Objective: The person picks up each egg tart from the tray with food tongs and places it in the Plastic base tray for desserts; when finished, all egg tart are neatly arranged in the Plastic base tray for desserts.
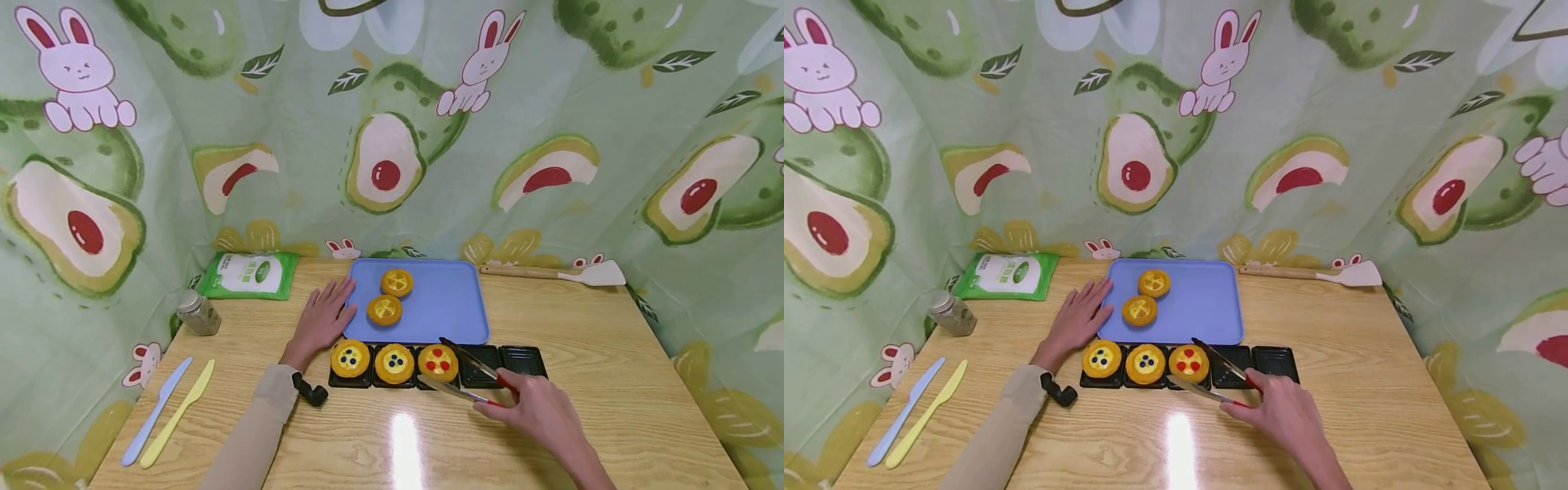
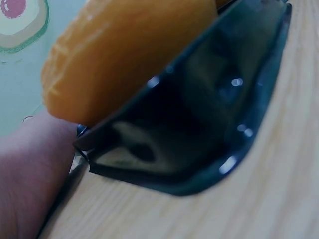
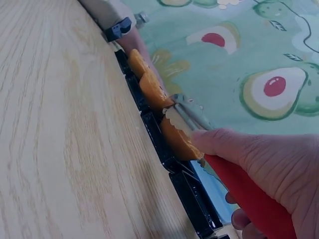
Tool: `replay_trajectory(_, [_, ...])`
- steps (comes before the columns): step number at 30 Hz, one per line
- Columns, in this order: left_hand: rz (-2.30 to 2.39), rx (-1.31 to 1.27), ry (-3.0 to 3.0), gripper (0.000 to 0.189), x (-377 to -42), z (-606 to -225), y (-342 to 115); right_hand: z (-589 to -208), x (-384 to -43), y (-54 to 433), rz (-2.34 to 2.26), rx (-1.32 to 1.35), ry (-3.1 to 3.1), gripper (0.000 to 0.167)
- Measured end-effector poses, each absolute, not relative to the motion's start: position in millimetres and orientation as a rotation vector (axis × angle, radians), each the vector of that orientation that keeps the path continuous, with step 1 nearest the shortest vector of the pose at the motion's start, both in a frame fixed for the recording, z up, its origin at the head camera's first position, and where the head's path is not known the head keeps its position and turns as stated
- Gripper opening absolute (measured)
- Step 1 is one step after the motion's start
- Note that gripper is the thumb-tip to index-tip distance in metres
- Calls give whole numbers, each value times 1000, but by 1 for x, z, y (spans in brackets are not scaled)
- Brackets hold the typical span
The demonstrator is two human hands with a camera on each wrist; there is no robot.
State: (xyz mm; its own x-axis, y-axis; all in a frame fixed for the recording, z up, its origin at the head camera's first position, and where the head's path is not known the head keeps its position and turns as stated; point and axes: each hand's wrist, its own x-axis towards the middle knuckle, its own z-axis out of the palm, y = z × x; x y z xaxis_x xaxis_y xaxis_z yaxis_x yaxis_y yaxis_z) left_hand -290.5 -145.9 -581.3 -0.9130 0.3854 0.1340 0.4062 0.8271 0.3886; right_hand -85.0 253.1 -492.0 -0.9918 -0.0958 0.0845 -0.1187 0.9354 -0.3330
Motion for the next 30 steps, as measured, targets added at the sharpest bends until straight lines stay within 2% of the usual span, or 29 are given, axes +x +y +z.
replay_trajectory(8, [-652,-643,-2948,65,-290,-578,-146,-491,-89,250,568,168,-2973,56])
replay_trajectory(15, [-652,-641,-2951,66,-290,-577,-146,-486,-96,248,550,200,-2954,61])
replay_trajectory(30, [-646,-657,-2955,65,-291,-580,-147,-478,-119,235,535,295,-2925,58])
